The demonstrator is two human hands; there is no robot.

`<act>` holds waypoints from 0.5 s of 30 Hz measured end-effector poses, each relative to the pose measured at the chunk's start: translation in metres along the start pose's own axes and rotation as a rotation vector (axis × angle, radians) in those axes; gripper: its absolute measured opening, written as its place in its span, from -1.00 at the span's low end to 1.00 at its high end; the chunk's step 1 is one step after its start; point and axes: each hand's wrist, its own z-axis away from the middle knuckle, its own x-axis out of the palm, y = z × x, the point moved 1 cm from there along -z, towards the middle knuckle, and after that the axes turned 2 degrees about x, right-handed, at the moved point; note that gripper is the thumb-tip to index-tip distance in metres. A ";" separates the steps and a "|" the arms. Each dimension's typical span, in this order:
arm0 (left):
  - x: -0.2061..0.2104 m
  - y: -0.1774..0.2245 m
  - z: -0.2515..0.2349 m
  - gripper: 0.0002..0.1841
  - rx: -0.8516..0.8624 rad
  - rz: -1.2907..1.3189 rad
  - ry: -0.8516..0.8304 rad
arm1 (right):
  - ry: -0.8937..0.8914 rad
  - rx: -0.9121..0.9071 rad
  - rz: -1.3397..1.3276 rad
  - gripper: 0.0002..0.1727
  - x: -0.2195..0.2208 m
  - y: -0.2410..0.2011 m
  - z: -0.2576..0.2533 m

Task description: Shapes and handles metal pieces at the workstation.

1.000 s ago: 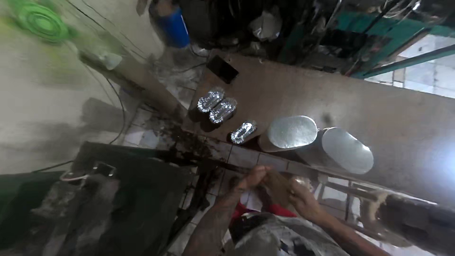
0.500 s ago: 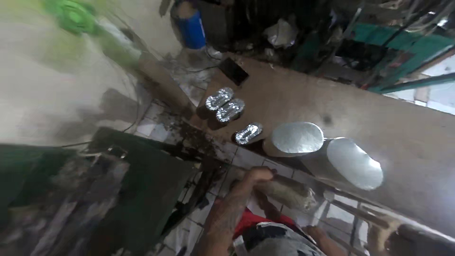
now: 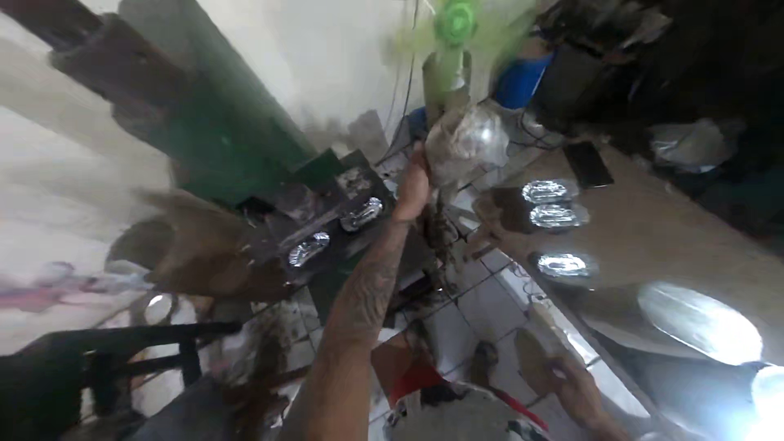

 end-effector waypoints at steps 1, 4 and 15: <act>-0.012 -0.011 0.021 -0.39 -0.042 -0.169 -0.044 | 0.010 -0.017 -0.030 -0.67 0.008 -0.018 -0.014; -0.074 -0.063 0.059 -0.18 -0.287 -0.684 -0.168 | 0.058 -0.098 -0.083 -0.66 0.027 -0.074 -0.059; -0.245 -0.101 0.137 -0.42 -0.254 -0.891 -0.827 | -0.086 -1.129 0.590 -0.74 0.138 -0.284 -0.217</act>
